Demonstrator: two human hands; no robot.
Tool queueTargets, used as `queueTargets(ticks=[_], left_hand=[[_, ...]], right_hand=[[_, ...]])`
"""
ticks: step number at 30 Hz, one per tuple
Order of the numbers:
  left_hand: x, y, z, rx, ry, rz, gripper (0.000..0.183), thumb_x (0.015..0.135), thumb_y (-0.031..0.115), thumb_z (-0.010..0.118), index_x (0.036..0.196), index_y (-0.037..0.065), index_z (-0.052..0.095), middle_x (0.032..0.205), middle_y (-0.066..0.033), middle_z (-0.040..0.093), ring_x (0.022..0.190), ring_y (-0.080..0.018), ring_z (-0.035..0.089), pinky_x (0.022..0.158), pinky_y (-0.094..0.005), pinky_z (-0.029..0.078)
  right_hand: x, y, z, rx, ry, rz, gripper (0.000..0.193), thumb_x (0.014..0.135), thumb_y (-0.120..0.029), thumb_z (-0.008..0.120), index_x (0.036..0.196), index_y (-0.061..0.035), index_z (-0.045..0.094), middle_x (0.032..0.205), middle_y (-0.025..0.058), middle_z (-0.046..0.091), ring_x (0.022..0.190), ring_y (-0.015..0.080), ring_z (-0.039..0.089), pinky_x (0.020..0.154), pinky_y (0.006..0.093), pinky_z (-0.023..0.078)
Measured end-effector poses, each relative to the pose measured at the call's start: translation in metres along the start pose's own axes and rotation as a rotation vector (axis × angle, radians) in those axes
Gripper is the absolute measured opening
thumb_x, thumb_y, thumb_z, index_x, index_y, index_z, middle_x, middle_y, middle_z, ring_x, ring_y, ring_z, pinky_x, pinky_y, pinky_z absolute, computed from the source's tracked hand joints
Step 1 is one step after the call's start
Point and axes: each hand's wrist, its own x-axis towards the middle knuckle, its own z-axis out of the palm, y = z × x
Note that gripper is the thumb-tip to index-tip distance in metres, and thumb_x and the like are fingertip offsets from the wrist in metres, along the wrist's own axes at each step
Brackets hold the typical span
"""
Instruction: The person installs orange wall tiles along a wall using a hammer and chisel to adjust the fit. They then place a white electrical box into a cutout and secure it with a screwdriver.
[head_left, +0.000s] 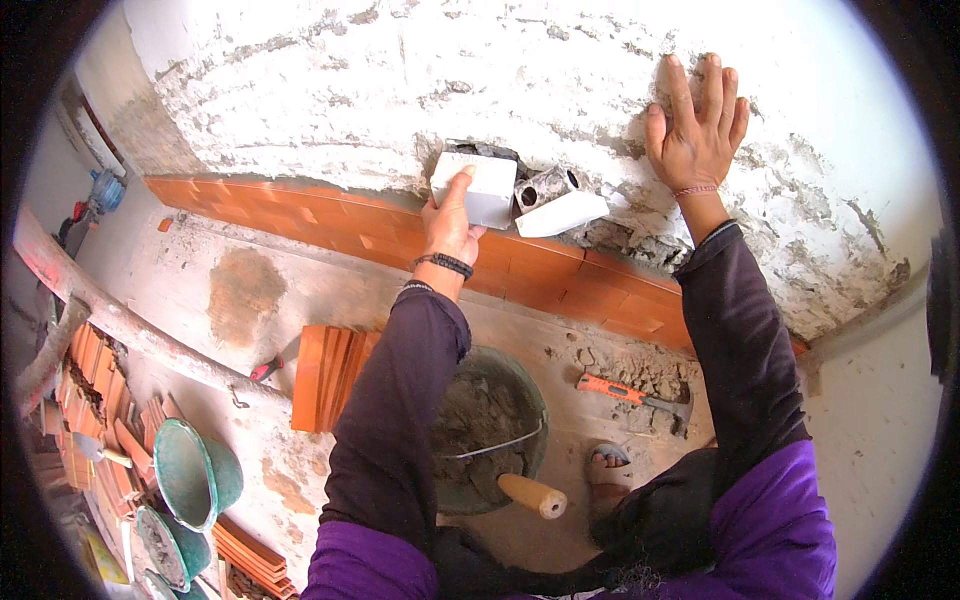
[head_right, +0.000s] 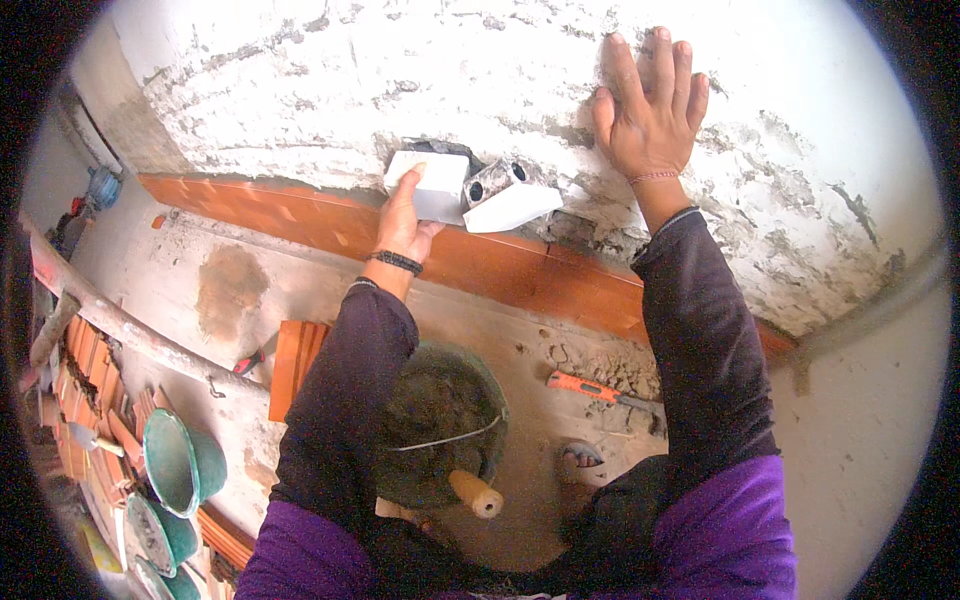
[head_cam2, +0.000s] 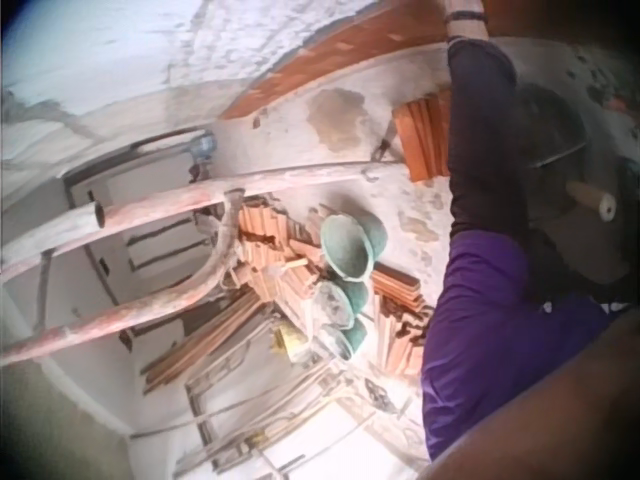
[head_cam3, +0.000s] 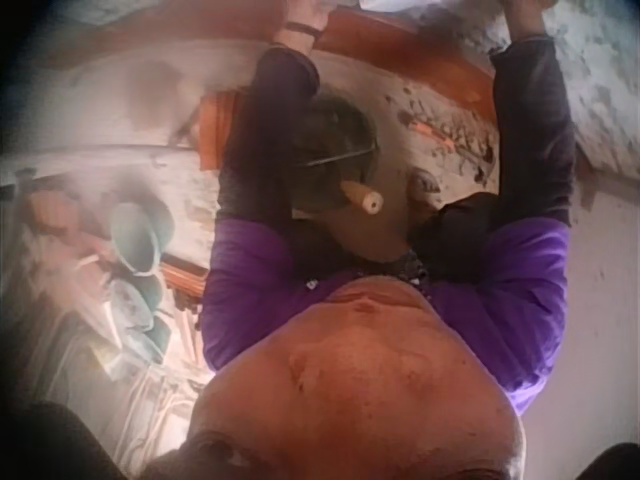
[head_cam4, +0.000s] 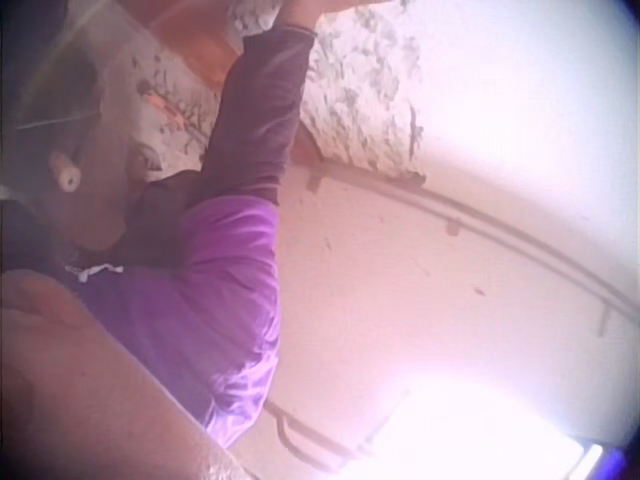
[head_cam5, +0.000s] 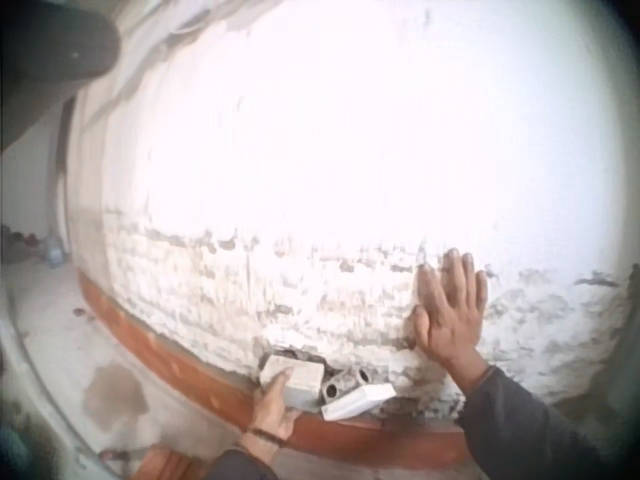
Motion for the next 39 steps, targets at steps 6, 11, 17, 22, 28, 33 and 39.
queueTargets(ticks=[6, 11, 17, 22, 28, 33, 39], left_hand=[[-0.004, 0.005, 0.001, 0.008, -0.069, 0.011, 0.053, 0.085, 0.034, 0.066, 0.128, 0.010, 0.049, 0.124, -0.0092, 0.054, 0.115, -0.0275, 0.051, 0.097, -0.0498, 0.040], [-0.004, 0.007, 0.003, 0.011, -0.088, 0.006, 0.052, 0.086, 0.034, 0.065, 0.129, 0.009, 0.048, 0.125, -0.0099, 0.054, 0.113, -0.0273, 0.053, 0.096, -0.0499, 0.042], [-0.006, 0.010, 0.000, 0.024, -0.126, -0.003, 0.049, 0.088, 0.033, 0.062, 0.126, 0.007, 0.048, 0.123, -0.0118, 0.055, 0.113, -0.0266, 0.053, 0.095, -0.0458, 0.046], [-0.010, 0.010, 0.003, 0.029, -0.101, -0.020, 0.048, 0.089, 0.034, 0.061, 0.126, 0.006, 0.047, 0.119, -0.0117, 0.056, 0.111, -0.0260, 0.054, 0.093, -0.0463, 0.048], [-0.013, 0.009, -0.002, 0.087, -0.005, -0.013, 0.050, 0.090, 0.037, 0.059, 0.127, 0.008, 0.046, 0.120, -0.0098, 0.057, 0.111, -0.0269, 0.054, 0.082, -0.0463, 0.051], [-0.013, 0.009, 0.005, 0.089, -0.028, -0.024, 0.050, 0.089, 0.038, 0.058, 0.128, 0.009, 0.046, 0.123, -0.0098, 0.057, 0.114, -0.0275, 0.054, 0.088, -0.0485, 0.047], [-0.016, 0.011, 0.014, 0.035, 0.005, -0.017, 0.049, 0.088, 0.036, 0.062, 0.125, 0.007, 0.048, 0.124, -0.0117, 0.055, 0.115, -0.0280, 0.053, 0.094, -0.0496, 0.044]], right_hand=[[0.003, 0.000, 0.000, 0.010, 0.019, 0.011, 0.052, 0.083, -0.038, 0.053, 0.135, -0.0342, 0.050, 0.147, 0.0081, 0.038, 0.136, 0.0287, 0.033, 0.113, 0.0450, 0.015], [0.005, 0.004, 0.002, 0.085, 0.077, -0.001, 0.048, 0.082, -0.036, 0.056, 0.130, -0.0336, 0.055, 0.143, 0.0067, 0.043, 0.134, 0.0273, 0.036, 0.113, 0.0430, 0.017], [0.007, 0.003, 0.003, 0.159, 0.091, 0.047, 0.043, 0.080, -0.032, 0.059, 0.123, -0.0340, 0.062, 0.141, 0.0047, 0.047, 0.134, 0.0242, 0.037, 0.114, 0.0370, 0.015], [0.005, 0.005, 0.006, 0.166, 0.088, 0.086, 0.042, 0.078, -0.031, 0.061, 0.120, -0.0351, 0.064, 0.140, 0.0030, 0.049, 0.133, 0.0237, 0.039, 0.114, 0.0363, 0.016], [0.006, 0.007, 0.004, 0.241, 0.055, 0.090, 0.041, 0.076, -0.025, 0.065, 0.117, -0.0268, 0.067, 0.139, 0.0074, 0.049, 0.135, 0.0242, 0.036, 0.114, 0.0361, 0.016], [0.003, 0.011, 0.008, 0.300, 0.040, 0.093, 0.038, 0.075, -0.022, 0.065, 0.113, -0.0254, 0.069, 0.139, 0.0100, 0.050, 0.137, 0.0265, 0.033, 0.114, 0.0373, 0.015], [0.001, 0.015, 0.004, 0.301, -0.017, 0.100, 0.028, 0.083, -0.030, 0.061, 0.108, -0.0262, 0.071, 0.134, 0.0095, 0.055, 0.138, 0.0279, 0.031, 0.114, 0.0387, 0.014]])
